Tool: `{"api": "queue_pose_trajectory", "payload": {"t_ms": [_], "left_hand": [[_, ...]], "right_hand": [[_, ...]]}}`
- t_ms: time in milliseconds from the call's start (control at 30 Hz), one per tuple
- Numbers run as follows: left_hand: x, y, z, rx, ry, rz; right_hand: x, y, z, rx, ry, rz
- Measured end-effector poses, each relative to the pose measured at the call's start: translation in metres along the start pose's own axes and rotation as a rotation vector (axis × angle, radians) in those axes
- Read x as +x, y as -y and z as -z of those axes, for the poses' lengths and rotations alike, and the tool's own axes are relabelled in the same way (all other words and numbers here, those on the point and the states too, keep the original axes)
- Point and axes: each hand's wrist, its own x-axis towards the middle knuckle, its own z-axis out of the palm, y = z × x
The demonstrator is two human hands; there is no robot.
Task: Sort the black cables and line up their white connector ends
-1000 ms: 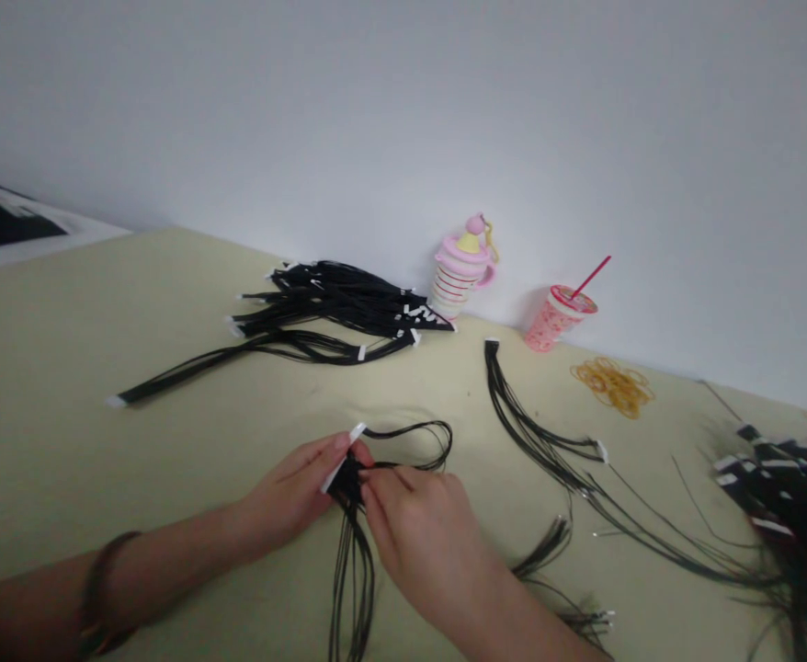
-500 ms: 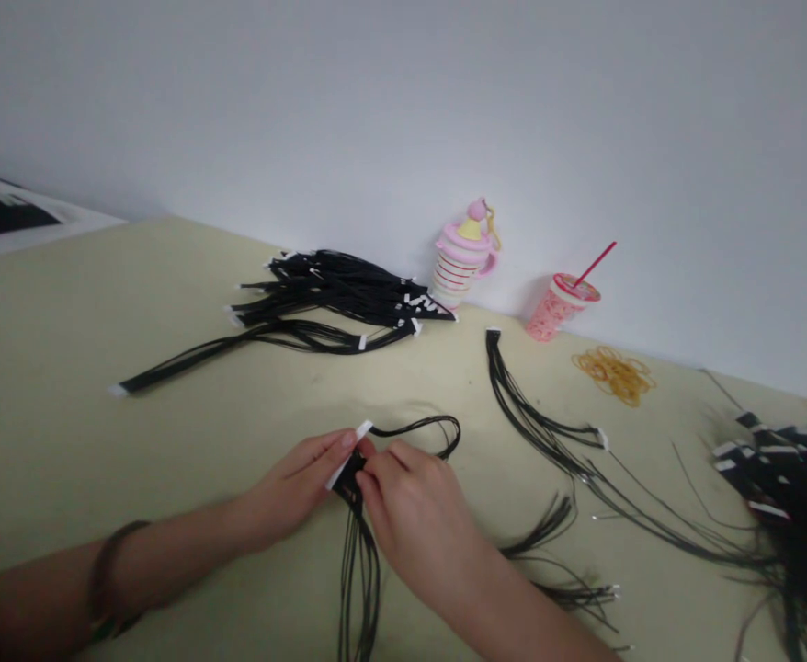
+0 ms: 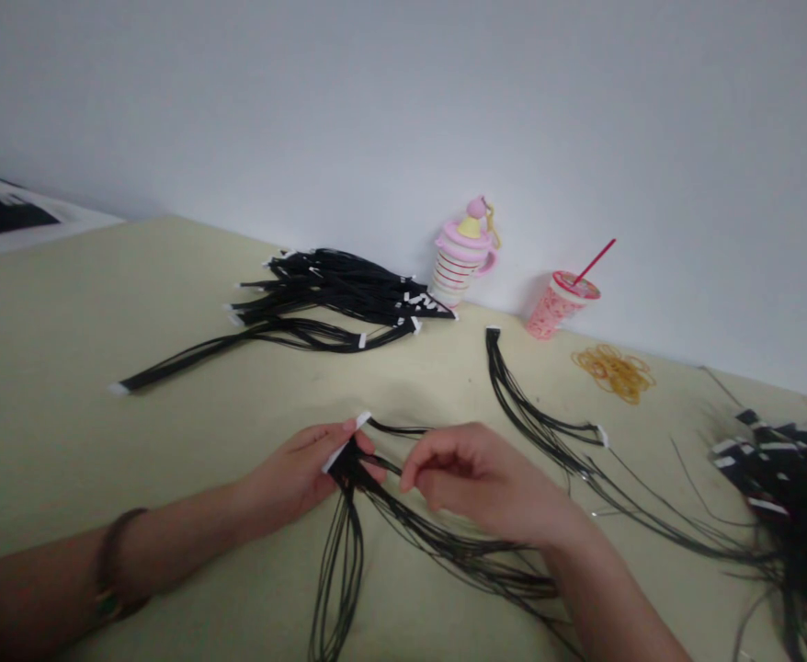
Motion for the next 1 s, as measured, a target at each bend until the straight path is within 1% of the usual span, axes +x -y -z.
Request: {"api": "queue_pose_trajectory", "payload": {"t_ms": [33, 100, 167, 233, 267, 300, 333, 367, 433, 500, 567, 633, 667, 733, 800, 833, 900, 1000], "left_hand": [[0.001, 0.000, 0.001, -0.054, -0.006, 0.021], [0.004, -0.001, 0.003, -0.098, -0.019, 0.043], [0.005, -0.002, 0.004, -0.117, -0.024, 0.047], [0.006, -0.001, 0.006, -0.133, -0.029, 0.055], [0.006, -0.001, 0.007, -0.137, -0.029, 0.059], [0.007, 0.000, 0.007, -0.138, -0.029, 0.060], [0.007, 0.000, 0.007, -0.131, -0.029, 0.062], [0.007, 0.001, 0.008, -0.120, -0.027, 0.062], [0.006, 0.002, 0.008, -0.095, -0.025, 0.063], [0.006, 0.002, 0.008, -0.076, -0.024, 0.070], [0.006, 0.001, 0.008, -0.059, -0.021, 0.080], [0.005, 0.000, 0.008, -0.037, -0.016, 0.087], [0.005, -0.001, 0.007, -0.027, -0.014, 0.088], [0.005, -0.002, 0.007, -0.006, -0.005, 0.096], [0.005, -0.003, 0.005, 0.013, 0.011, 0.112], [0.004, -0.003, 0.005, 0.022, 0.017, 0.120], [0.004, -0.005, 0.004, 0.035, 0.021, 0.128], [0.003, -0.006, 0.003, 0.050, 0.022, 0.138]], "right_hand": [[-0.006, -0.001, 0.014, 0.183, -0.009, -0.034], [-0.018, -0.005, 0.042, 0.484, -0.148, -0.033], [-0.029, -0.008, 0.065, 0.612, -0.435, 0.043], [-0.037, -0.009, 0.081, 0.622, -0.708, 0.128], [-0.040, -0.008, 0.087, 0.611, -0.803, 0.167], [-0.043, -0.006, 0.092, 0.607, -0.864, 0.209], [-0.044, -0.004, 0.095, 0.621, -0.887, 0.241], [-0.044, -0.003, 0.097, 0.646, -0.893, 0.275], [-0.041, -0.002, 0.098, 0.669, -0.866, 0.321], [-0.031, -0.006, 0.090, 0.571, -0.837, 0.323], [-0.014, -0.013, 0.070, 0.396, -0.827, 0.298], [0.006, -0.021, 0.039, 0.268, -0.784, 0.233], [0.015, -0.024, 0.021, 0.208, -0.728, 0.194], [0.031, -0.028, -0.013, -0.079, -0.651, 0.204], [0.040, -0.031, -0.039, -0.289, -0.551, 0.257], [0.043, -0.032, -0.047, -0.352, -0.522, 0.271], [0.044, -0.034, -0.055, -0.416, -0.509, 0.267], [0.043, -0.038, -0.054, -0.438, -0.553, 0.231]]}}
